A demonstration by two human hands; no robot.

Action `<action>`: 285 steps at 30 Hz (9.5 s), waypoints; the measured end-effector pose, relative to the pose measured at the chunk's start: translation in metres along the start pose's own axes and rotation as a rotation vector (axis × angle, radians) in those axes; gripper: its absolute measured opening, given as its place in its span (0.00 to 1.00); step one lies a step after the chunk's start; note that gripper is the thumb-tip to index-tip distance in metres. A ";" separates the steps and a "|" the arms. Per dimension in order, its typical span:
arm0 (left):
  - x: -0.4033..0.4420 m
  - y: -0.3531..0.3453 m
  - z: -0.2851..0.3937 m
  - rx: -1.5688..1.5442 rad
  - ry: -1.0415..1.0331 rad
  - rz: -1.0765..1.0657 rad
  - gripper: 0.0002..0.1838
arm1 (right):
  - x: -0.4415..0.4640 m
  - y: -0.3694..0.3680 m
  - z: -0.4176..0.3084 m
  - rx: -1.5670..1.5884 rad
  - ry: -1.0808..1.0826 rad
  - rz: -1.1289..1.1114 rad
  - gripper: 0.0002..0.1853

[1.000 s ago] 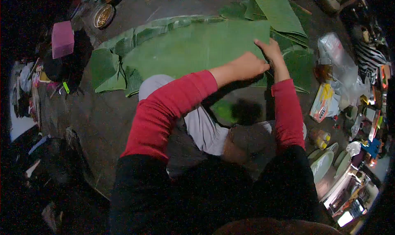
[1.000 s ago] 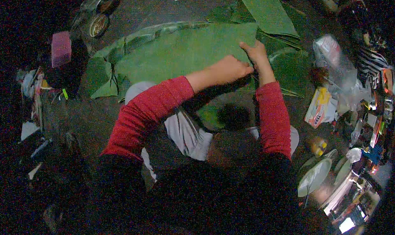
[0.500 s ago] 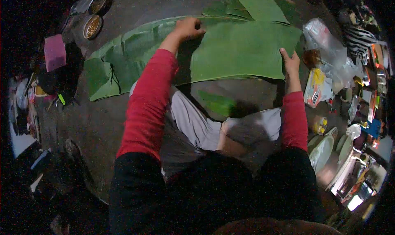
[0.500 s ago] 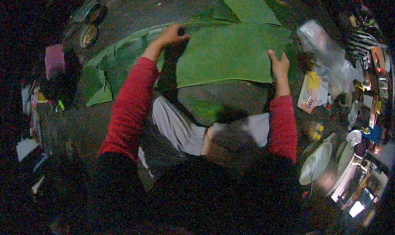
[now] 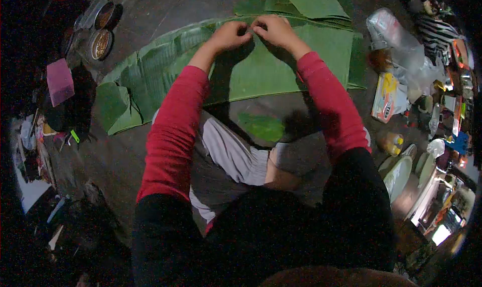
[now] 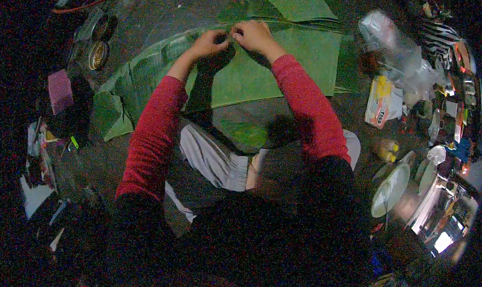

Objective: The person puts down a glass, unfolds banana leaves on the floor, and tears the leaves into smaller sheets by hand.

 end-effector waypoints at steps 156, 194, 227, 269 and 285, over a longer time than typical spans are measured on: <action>-0.064 -0.054 0.058 -0.009 -0.119 -0.237 0.22 | -0.115 -0.010 0.000 -0.074 0.173 0.043 0.15; -0.083 -0.062 0.057 0.641 -0.032 -0.136 0.51 | -0.138 -0.040 -0.031 0.091 -0.294 0.157 0.16; -0.058 0.033 0.038 -0.137 -0.009 0.422 0.31 | 0.036 0.014 0.066 0.456 -0.672 1.159 0.12; -0.052 0.013 0.066 -0.197 -0.137 0.215 0.24 | -0.060 0.115 0.045 0.027 -0.343 0.650 0.12; -0.102 0.002 0.134 -0.531 -0.323 0.016 0.23 | -0.047 0.161 -0.181 0.038 0.518 -0.108 0.08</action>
Point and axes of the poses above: each hand's wrist, its own x-axis towards the middle knuckle, its own y-axis out of the back of the hand, z = x × y, the point moved 1 cm from there along x, towards the middle knuckle
